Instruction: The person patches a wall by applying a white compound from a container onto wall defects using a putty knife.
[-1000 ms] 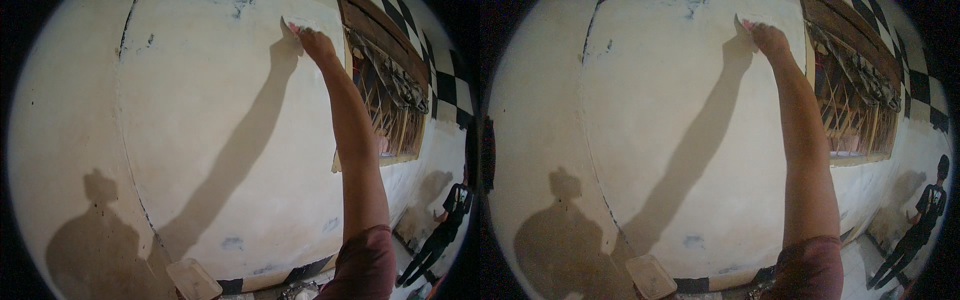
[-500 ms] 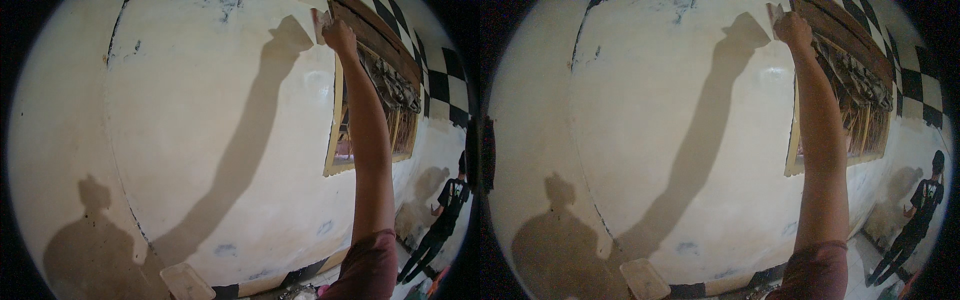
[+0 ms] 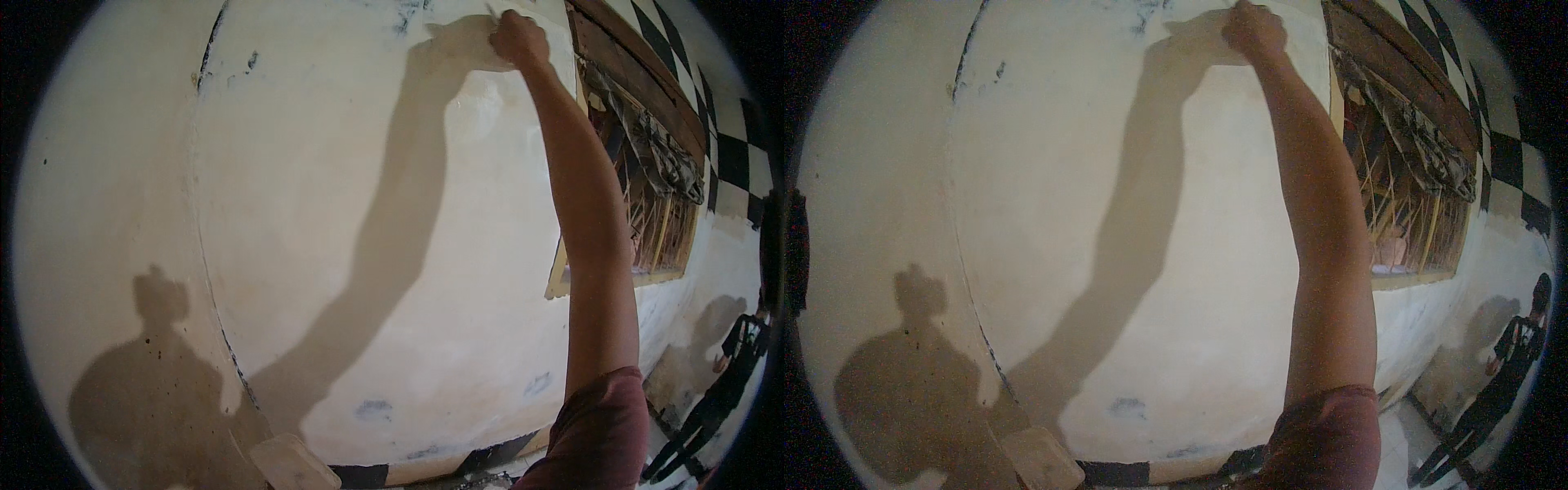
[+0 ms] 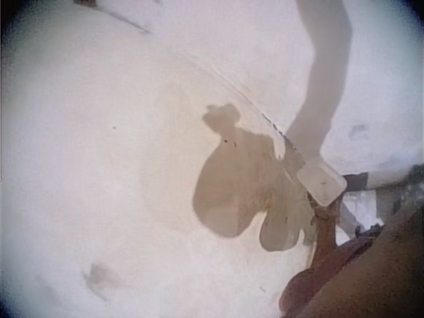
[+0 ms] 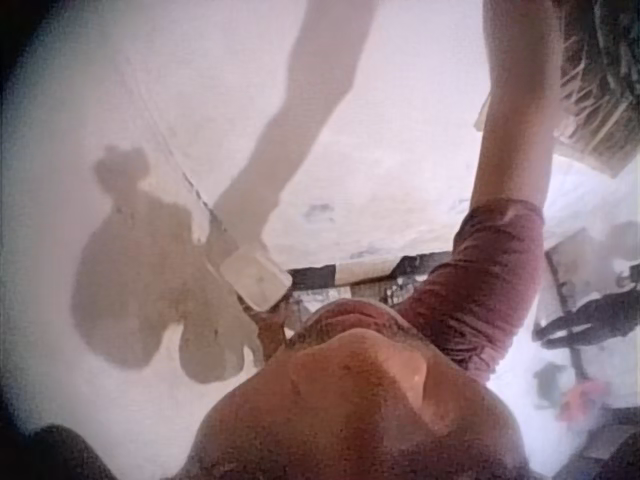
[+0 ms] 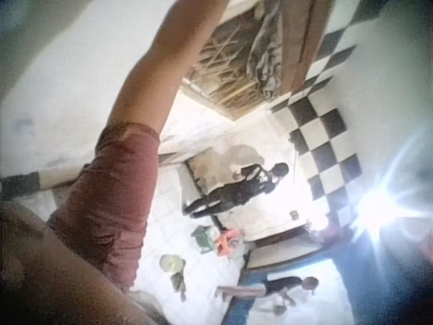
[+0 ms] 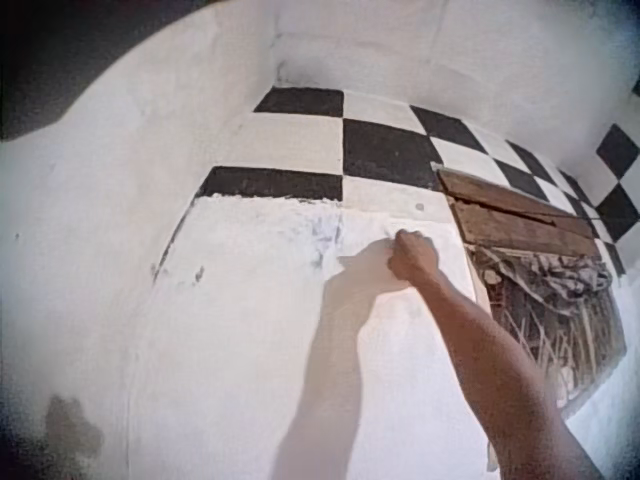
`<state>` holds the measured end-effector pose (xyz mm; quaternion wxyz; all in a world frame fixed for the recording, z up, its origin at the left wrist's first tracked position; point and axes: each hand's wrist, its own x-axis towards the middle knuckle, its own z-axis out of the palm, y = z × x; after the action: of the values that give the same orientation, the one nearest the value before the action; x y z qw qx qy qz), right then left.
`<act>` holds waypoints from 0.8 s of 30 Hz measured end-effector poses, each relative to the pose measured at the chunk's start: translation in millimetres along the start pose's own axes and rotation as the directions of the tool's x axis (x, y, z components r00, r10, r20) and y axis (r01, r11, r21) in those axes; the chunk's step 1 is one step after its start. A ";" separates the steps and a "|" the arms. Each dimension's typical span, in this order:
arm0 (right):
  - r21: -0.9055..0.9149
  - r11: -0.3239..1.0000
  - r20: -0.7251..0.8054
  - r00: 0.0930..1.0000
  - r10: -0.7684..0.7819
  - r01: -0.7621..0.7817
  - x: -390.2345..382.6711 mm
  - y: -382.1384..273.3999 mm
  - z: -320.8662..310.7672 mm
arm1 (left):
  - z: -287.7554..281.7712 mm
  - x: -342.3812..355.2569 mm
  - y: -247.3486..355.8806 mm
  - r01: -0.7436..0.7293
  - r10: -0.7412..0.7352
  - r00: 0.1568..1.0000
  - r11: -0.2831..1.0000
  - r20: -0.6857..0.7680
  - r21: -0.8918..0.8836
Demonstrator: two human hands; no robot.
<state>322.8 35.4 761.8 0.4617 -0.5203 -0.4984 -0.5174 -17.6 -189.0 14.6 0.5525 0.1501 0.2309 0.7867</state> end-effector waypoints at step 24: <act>-0.102 0.924 -0.299 0.874 -0.382 0.369 -118.0 90.6 34.9 | 16.2 -2.9 8.3 0.148 -0.127 0.988 0.935 0.086 -0.321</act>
<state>419.6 58.3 645.8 0.4150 -0.3343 -0.4993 -0.6832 -15.2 -190.9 32.8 0.6304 0.0653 0.0894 0.7683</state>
